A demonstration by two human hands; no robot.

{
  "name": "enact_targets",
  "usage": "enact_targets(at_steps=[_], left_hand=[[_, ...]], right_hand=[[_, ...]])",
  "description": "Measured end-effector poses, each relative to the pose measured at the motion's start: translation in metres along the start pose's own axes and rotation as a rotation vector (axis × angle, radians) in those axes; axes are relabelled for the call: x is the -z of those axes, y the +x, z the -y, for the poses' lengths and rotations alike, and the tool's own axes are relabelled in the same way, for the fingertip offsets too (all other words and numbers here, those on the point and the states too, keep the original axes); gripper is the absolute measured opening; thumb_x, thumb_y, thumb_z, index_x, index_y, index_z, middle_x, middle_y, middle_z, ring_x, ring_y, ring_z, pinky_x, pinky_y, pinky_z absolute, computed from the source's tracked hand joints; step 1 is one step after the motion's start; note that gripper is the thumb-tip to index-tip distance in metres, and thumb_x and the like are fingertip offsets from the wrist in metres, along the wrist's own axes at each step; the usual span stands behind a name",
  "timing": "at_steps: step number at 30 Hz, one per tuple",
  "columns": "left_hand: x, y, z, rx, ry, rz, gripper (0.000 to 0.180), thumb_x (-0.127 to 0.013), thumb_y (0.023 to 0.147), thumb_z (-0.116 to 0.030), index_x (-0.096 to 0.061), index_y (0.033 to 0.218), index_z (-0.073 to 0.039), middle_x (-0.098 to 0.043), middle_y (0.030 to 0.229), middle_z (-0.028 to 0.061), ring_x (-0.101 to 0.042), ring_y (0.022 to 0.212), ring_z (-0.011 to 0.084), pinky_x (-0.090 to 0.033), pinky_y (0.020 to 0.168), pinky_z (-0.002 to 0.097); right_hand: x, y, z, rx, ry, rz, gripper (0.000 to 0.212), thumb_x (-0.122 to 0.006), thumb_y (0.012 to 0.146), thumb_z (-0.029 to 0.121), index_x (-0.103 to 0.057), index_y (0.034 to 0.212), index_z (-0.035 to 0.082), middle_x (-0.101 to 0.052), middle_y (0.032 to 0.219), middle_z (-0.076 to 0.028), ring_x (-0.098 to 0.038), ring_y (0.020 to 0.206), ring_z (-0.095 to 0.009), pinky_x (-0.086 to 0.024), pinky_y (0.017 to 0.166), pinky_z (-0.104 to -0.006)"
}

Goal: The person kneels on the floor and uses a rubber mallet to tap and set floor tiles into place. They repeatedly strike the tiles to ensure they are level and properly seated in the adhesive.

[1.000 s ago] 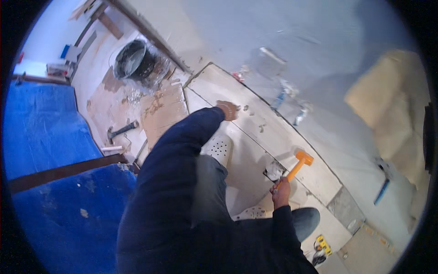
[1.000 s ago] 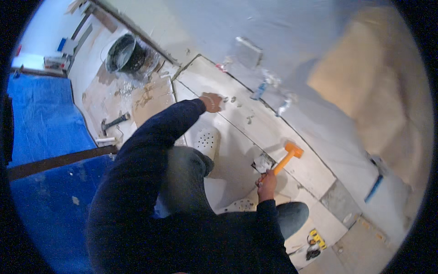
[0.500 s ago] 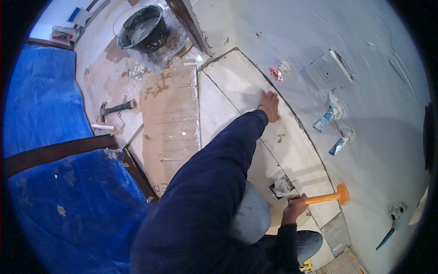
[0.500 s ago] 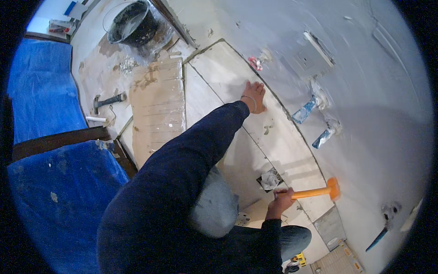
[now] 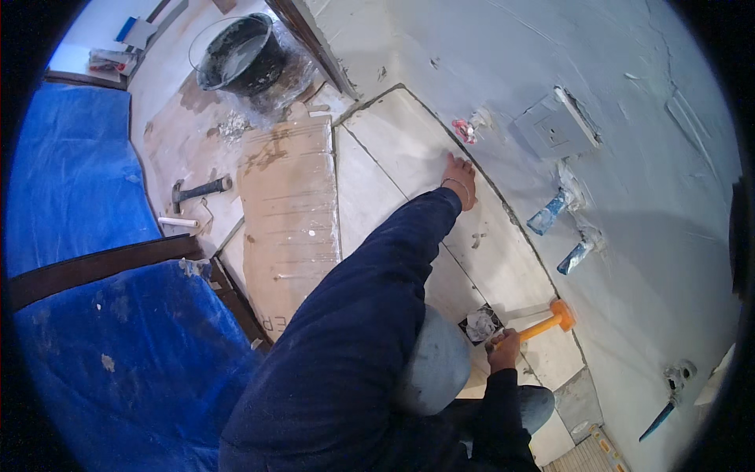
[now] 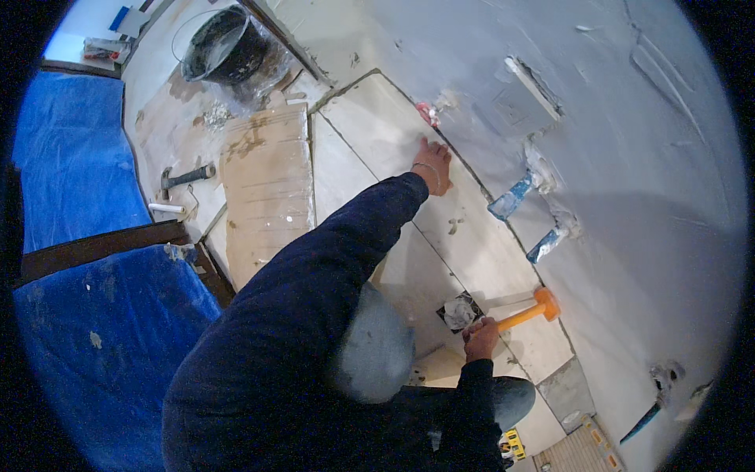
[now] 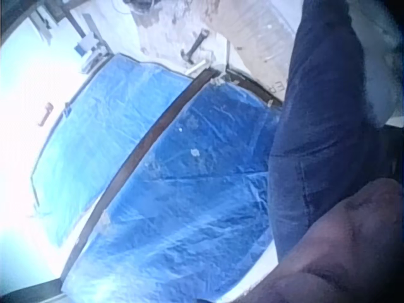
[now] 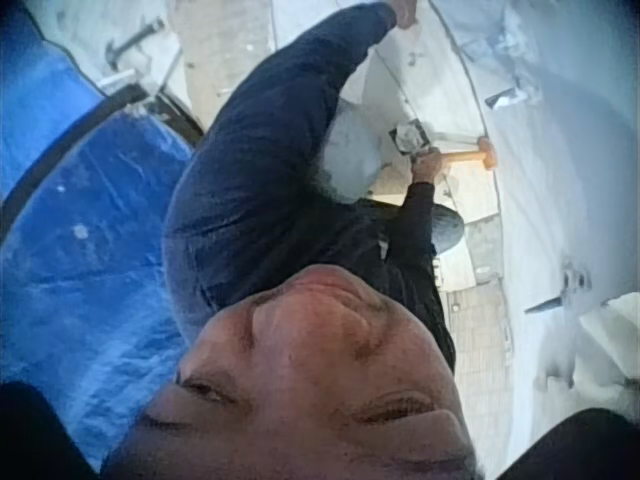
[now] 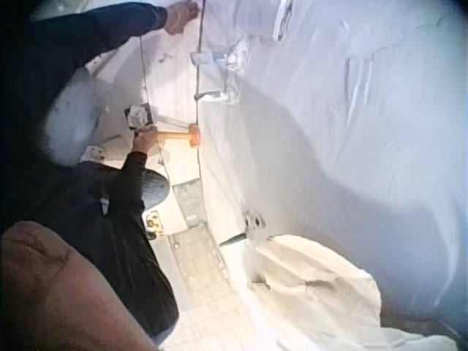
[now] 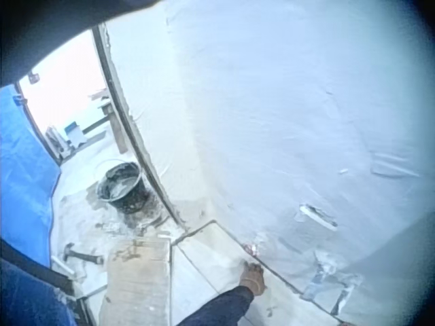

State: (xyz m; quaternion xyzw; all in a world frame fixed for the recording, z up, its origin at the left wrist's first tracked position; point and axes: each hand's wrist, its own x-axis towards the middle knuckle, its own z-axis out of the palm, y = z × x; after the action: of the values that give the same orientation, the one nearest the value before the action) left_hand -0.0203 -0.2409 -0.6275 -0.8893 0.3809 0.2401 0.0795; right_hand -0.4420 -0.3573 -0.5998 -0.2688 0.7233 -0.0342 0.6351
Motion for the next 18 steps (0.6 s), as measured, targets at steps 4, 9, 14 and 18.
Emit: enact_targets(at_steps=[4,9,14,18], left_hand=[[0.004,0.0,-0.001,0.003,0.006,0.033,0.083,-0.058,0.09,-0.057,-0.041,0.152,-0.003,-0.033,0.162,0.014,-0.03,0.149,0.0329,-0.015,0.119,0.0624],[0.002,0.001,-0.001,0.017,0.039,0.052,0.082,-0.055,0.092,-0.057,-0.04,0.154,-0.007,-0.033,0.163,0.0116,-0.03,0.149,0.0327,-0.013,0.121,0.0622],[0.013,0.002,-0.005,0.035,0.02,0.052,0.083,-0.056,0.091,-0.058,-0.04,0.154,-0.007,-0.032,0.163,0.0114,-0.03,0.149,0.0329,-0.012,0.121,0.0624],[0.004,0.0,-0.004,0.049,-0.007,0.054,0.094,-0.058,0.087,-0.063,-0.034,0.155,-0.003,-0.028,0.164,0.0139,-0.026,0.15,0.034,-0.011,0.12,0.0641]], right_hand=[[-0.022,-0.018,-0.018,0.228,0.088,-0.322,0.013,-0.054,0.089,0.018,-0.045,0.081,0.015,-0.045,0.065,0.0,-0.046,0.054,-0.013,-0.044,0.052,-0.0341],[0.001,0.001,-0.006,0.055,-0.139,-0.023,0.013,-0.056,0.09,0.02,-0.047,0.084,0.013,-0.044,0.065,-0.002,-0.049,0.055,-0.016,-0.044,0.05,-0.034],[0.015,0.041,-0.032,0.274,-0.103,-0.208,0.015,-0.056,0.09,0.019,-0.047,0.078,0.015,-0.042,0.062,0.0,-0.042,0.049,-0.015,-0.041,0.046,-0.0339],[0.026,0.058,-0.017,-0.077,-0.009,-0.04,0.015,-0.056,0.09,0.017,-0.047,0.078,0.016,-0.044,0.06,0.001,-0.048,0.051,-0.017,-0.045,0.049,-0.0373]])
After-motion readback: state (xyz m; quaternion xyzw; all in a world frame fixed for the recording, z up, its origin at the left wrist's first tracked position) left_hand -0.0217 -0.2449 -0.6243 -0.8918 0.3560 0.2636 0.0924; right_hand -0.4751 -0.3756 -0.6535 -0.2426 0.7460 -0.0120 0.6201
